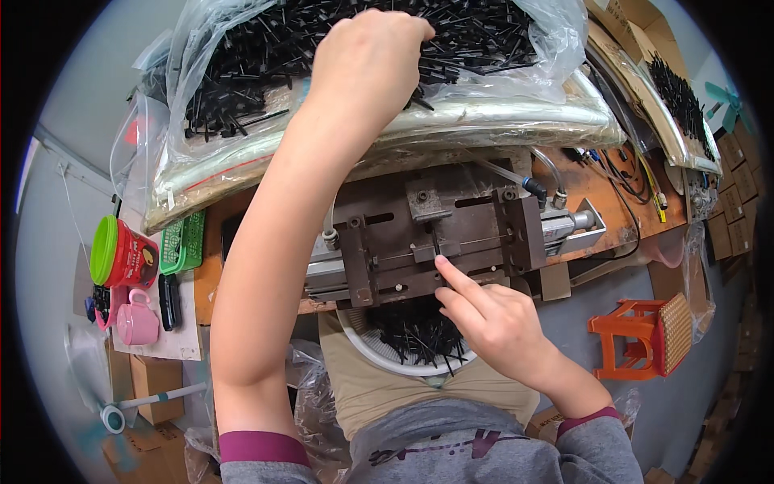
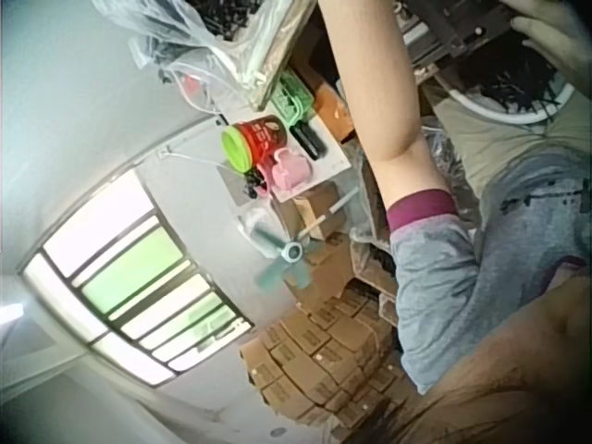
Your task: The recorder is manually assembling plastic components at a workbench, repeatedly inserting small black parts into a pneumatic or manual press/jig and then removing the joined piece.
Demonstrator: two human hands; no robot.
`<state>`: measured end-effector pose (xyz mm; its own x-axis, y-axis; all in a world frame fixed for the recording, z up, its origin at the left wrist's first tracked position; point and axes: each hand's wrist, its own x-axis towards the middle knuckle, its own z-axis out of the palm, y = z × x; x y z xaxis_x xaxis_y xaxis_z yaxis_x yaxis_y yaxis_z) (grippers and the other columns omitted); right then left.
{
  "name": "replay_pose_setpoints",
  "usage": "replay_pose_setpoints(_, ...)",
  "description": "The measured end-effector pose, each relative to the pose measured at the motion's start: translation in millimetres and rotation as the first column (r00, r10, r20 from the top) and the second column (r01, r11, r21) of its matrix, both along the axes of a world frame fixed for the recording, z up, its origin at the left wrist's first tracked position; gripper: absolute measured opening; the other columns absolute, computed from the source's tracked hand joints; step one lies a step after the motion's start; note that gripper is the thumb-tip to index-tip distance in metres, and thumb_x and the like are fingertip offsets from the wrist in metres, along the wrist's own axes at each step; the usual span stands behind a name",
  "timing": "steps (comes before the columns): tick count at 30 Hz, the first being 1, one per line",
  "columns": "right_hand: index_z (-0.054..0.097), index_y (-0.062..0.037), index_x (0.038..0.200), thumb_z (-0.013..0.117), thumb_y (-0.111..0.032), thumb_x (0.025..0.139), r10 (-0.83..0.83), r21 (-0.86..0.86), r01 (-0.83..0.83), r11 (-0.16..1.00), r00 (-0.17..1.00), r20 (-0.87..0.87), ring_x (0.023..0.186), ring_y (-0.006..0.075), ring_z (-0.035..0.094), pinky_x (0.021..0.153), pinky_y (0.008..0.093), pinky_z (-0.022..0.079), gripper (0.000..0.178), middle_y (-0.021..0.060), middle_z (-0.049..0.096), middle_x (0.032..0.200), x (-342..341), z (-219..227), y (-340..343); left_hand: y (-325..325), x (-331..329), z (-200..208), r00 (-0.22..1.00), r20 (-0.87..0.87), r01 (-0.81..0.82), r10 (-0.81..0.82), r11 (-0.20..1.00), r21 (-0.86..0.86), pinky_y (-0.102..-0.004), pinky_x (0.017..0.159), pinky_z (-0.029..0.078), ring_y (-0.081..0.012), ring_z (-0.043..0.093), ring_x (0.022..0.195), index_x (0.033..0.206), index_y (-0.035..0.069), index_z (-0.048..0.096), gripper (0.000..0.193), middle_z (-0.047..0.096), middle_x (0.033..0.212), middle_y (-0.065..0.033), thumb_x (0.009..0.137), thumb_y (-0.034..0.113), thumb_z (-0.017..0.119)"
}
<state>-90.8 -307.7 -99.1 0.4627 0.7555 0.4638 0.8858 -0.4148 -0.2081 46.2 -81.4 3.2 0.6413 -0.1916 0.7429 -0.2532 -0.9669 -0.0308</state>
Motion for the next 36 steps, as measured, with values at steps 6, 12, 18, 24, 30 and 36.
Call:
replay_pose_setpoints(6,0.062,-0.0024,0.086,0.067,-0.009,0.073,-0.008,-0.043,0.01,0.999,0.998,0.055,0.052,0.0104,0.06,0.055,0.0246,0.049,0.015,0.0235,0.068,0.121,5,6,6,7,2,5,0.986,-0.145,0.092,-0.082,0.994,0.059,-0.0399,0.085,0.055,-0.0309,0.069,0.092,0.104,0.01,0.076,0.022,0.074,0.099,-0.0105,0.083,0.011,0.071)
replay_pose_setpoints(12,0.063,-0.0027,0.088,0.07,-0.012,0.074,-0.018,-0.111,0.022,0.994,0.999,0.036,0.055,0.0149,0.064,0.055,0.0276,0.051,0.018,0.0212,0.07,0.117,2,15,7,9,-67,29,0.965,-0.025,0.231,-0.261,0.889,-0.395,-0.0233,0.073,0.053,-0.0091,0.069,0.085,0.104,0.001,0.075,0.021,0.073,0.092,-0.0043,0.085,0.01,0.078)
replay_pose_setpoints(18,0.064,-0.0063,0.089,0.075,-0.015,0.081,0.003,0.273,-0.006,0.962,1.0,0.013,0.065,0.025,0.066,0.057,0.0351,0.052,0.016,0.0078,0.065,0.084,54,61,13,-13,-154,3,0.948,-0.09,0.195,-0.305,0.782,-0.592,-0.0205,0.065,0.055,-0.013,0.068,0.091,0.096,0.001,0.075,0.031,0.067,0.113,-0.012,0.067,-0.001,0.086)
replay_pose_setpoints(24,0.071,-0.0061,0.09,0.075,-0.014,0.078,-0.212,0.25,0.127,0.96,0.912,0.352,0.068,0.0246,0.062,0.064,0.0356,0.049,0.015,0.0055,0.066,0.087,147,117,55,-51,-204,-63,0.923,-0.331,0.069,-0.198,0.929,-0.363,-0.0319,0.074,0.059,-0.0269,0.073,0.09,0.101,0.002,0.073,0.033,0.067,0.127,-0.0155,0.071,0.007,0.084)
replay_pose_setpoints(30,0.069,0.0005,0.082,0.074,-0.014,0.071,-0.281,-0.149,0.308,0.94,0.943,0.176,0.078,0.0306,0.068,0.074,0.0388,0.055,0.019,0.0133,0.068,0.083,183,112,86,-71,-201,-109,0.926,-0.363,0.024,-0.106,0.975,-0.222,-0.0279,0.061,0.053,-0.0183,0.068,0.067,0.097,0.004,0.072,0.027,0.068,0.125,-0.0142,0.073,0.012,0.081)
replay_pose_setpoints(36,0.072,0.0035,0.083,0.077,-0.014,0.073,-0.079,0.078,0.083,0.993,0.996,-0.048,0.067,0.0231,0.067,0.067,0.0338,0.053,0.021,0.0137,0.069,0.07,186,115,63,-69,-192,-107,0.921,-0.367,0.051,-0.13,0.975,-0.218,-0.0272,0.059,0.052,-0.0172,0.066,0.062,0.094,0.005,0.073,0.026,0.069,0.124,-0.0136,0.071,0.013,0.083)
